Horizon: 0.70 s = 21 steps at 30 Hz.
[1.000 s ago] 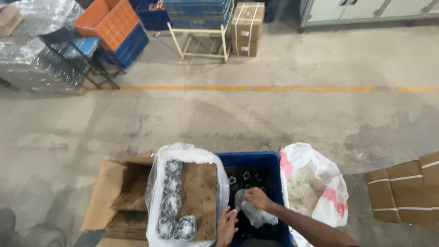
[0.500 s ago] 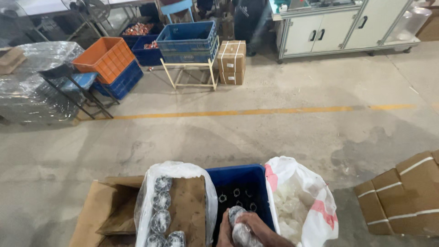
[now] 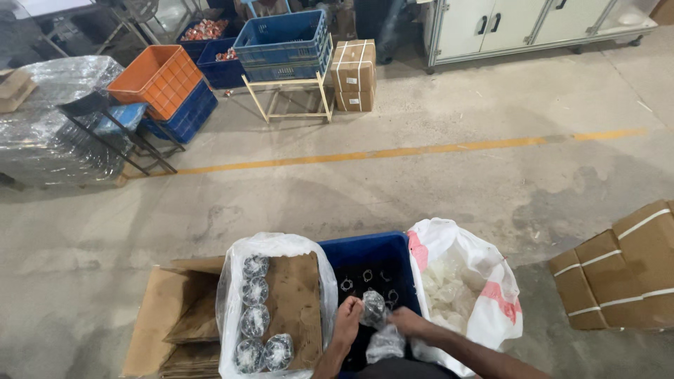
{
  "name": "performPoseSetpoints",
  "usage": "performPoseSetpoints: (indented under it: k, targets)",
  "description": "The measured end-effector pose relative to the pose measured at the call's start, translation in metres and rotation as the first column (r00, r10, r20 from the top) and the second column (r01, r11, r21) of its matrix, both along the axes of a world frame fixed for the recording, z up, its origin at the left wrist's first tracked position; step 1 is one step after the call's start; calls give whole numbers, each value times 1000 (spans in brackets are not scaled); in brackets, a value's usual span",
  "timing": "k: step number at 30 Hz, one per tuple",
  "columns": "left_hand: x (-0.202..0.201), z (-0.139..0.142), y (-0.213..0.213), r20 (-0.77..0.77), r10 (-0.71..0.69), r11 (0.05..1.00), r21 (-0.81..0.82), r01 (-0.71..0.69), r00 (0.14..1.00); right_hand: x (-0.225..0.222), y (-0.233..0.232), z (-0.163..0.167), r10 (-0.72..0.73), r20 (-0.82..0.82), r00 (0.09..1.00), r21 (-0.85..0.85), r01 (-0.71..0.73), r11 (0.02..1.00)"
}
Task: The person unwraps bubble-wrapped components from a bin, loads black ring-shaped parts into the stations of a multi-spindle machine, pulls the machine lever, and cuts material with scissors. They handle finished parts and wrap items in bubble wrap, moving between the machine and the supply bins.
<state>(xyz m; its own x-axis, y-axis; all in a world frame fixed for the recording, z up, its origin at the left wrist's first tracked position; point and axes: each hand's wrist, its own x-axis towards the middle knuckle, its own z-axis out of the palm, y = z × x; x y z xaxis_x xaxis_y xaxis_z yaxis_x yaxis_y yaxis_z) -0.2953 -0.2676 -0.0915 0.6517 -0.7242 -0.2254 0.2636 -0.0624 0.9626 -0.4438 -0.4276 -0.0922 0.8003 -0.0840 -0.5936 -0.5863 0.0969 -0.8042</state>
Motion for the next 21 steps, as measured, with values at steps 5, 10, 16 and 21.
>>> performPoseSetpoints:
  k: [5, 10, 16, 21]
  targets:
    - [-11, 1, 1, 313, -230, 966, 188, 177, 922, -9, -4, 24, 73, 381, 922, -551, 162, 819]
    - [-18, 21, -4, 191, -133, 988, 98, 116, 973, 10, 9, 20, -12, 421, 907, -340, 170, 925]
    - [-28, 100, -1, 418, -179, 976, -41, 216, 891, 31, -9, 27, -399, 565, 722, 187, 359, 914]
    - [-64, 107, -33, 415, -233, 965, 214, 154, 879, 42, -16, 61, -713, 402, 575, 182, 713, 677]
